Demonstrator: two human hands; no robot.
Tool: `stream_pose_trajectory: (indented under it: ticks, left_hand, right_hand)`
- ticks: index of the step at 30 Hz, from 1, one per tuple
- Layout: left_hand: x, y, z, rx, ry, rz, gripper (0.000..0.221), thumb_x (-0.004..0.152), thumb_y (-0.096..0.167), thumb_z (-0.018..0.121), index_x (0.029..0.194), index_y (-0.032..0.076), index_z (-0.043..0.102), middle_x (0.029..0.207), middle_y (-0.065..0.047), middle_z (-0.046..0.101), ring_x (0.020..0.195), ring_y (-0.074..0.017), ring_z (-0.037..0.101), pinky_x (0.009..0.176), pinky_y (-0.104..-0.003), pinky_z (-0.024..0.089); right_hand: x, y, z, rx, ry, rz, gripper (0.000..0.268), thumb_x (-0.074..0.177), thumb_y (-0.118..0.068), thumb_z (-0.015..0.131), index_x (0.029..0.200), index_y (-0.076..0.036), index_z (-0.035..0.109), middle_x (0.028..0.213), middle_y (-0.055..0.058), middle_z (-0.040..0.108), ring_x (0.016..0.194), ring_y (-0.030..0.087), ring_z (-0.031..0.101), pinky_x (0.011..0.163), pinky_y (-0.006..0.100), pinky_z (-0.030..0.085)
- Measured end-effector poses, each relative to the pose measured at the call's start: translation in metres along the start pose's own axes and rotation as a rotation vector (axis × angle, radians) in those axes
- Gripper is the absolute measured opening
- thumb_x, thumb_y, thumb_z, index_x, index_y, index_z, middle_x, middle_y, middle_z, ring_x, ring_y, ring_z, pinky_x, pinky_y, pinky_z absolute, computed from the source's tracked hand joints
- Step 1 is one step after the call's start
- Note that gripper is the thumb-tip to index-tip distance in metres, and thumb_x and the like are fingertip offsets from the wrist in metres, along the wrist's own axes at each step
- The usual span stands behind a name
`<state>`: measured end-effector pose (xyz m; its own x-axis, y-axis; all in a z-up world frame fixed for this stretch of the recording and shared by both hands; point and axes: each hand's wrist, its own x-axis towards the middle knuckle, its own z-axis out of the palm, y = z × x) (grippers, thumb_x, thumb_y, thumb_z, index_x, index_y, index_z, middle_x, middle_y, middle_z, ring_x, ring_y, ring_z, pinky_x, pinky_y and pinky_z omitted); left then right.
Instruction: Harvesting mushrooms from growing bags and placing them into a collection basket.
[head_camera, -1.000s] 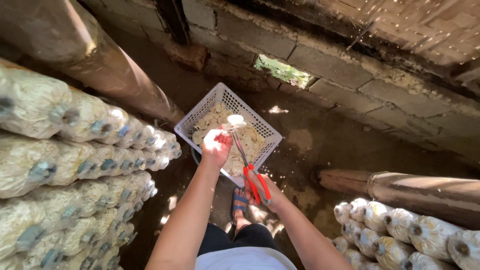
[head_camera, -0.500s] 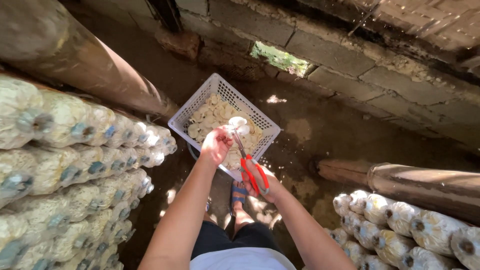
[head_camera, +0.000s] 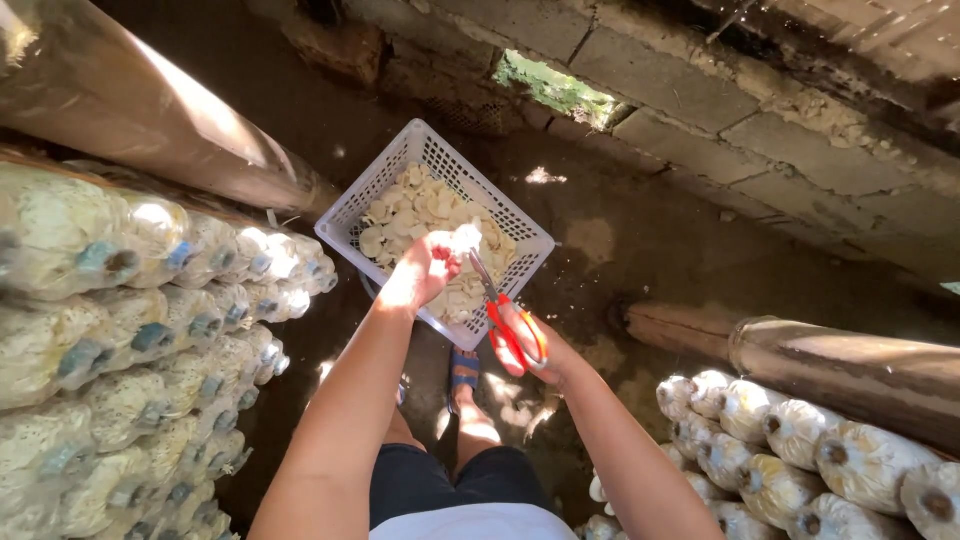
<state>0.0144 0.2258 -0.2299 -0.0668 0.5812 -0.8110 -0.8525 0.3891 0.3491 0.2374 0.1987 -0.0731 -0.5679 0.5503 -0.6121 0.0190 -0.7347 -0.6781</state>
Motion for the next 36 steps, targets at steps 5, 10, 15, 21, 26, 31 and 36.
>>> stream_pose_trajectory:
  ticks: [5,10,15,21,26,31,36]
  left_hand:
    - [-0.059,0.024,0.039,0.06,-0.041,-0.042,0.013,0.089,0.014,0.053,0.092,0.008,0.064,0.065,0.001,0.048,0.058,-0.0153,0.052,0.048,-0.022,0.04]
    - [-0.037,0.021,0.027,0.078,-0.068,-0.038,0.012,0.09,0.016,0.054,0.092,0.008,0.063,0.066,0.002,0.048,0.059,-0.0148,0.052,0.049,-0.022,0.04]
    - [-0.036,0.017,0.02,0.117,-0.072,-0.056,0.012,0.09,0.018,0.056,0.089,0.008,0.064,0.066,0.002,0.046,0.058,-0.0148,0.051,0.05,-0.022,0.039]
    - [-0.023,0.01,0.011,0.061,-0.079,-0.075,0.016,0.093,0.02,0.054,0.081,0.011,0.06,0.064,0.0,0.047,0.058,-0.0184,0.053,0.049,-0.026,0.04]
    - [-0.015,0.006,0.005,0.041,-0.023,-0.041,0.02,0.098,0.025,0.065,0.092,0.006,0.062,0.064,-0.003,0.047,0.057,-0.0215,0.055,0.048,-0.028,0.042]
    - [-0.079,0.019,-0.014,-0.06,0.019,0.026,0.016,0.096,0.02,0.064,0.109,0.01,0.063,0.068,0.001,0.042,0.06,-0.019,0.053,0.057,-0.028,0.046]
    - [-0.018,-0.042,-0.151,-0.197,0.125,0.024,0.027,0.087,0.01,0.074,0.113,0.002,0.072,0.078,-0.01,0.061,0.066,-0.0246,0.063,0.059,-0.034,0.058]
  right_hand:
    - [0.012,0.022,-0.016,0.004,-0.086,-0.04,0.057,0.11,-0.037,0.051,0.061,-0.008,0.047,0.038,0.013,0.044,0.025,0.018,0.043,0.027,0.024,0.039]
    - [0.03,0.04,-0.038,-0.052,-0.036,-0.03,0.06,0.109,-0.036,0.055,0.059,-0.004,0.05,0.038,0.01,0.043,0.024,0.015,0.04,0.026,0.023,0.036]
    - [0.014,0.015,-0.016,-0.031,-0.085,-0.044,0.058,0.11,-0.037,0.051,0.062,-0.005,0.051,0.038,0.011,0.045,0.026,0.017,0.046,0.027,0.026,0.042]
    - [0.016,0.021,-0.019,-0.089,-0.116,-0.047,0.062,0.109,-0.046,0.048,0.062,-0.008,0.05,0.036,0.009,0.044,0.024,0.014,0.039,0.03,0.022,0.039]
    - [0.022,0.038,-0.03,-0.106,-0.054,0.009,0.066,0.109,-0.046,0.05,0.058,-0.005,0.053,0.035,0.011,0.045,0.024,0.016,0.041,0.027,0.024,0.038]
    - [0.006,0.024,-0.016,-0.061,-0.044,0.018,0.057,0.107,-0.05,0.052,0.068,-0.008,0.051,0.039,0.014,0.049,0.026,0.019,0.047,0.03,0.026,0.043]
    - [0.006,0.049,-0.039,-0.058,-0.016,0.1,0.064,0.106,-0.058,0.048,0.071,-0.005,0.053,0.04,0.014,0.05,0.027,0.018,0.046,0.03,0.026,0.042]
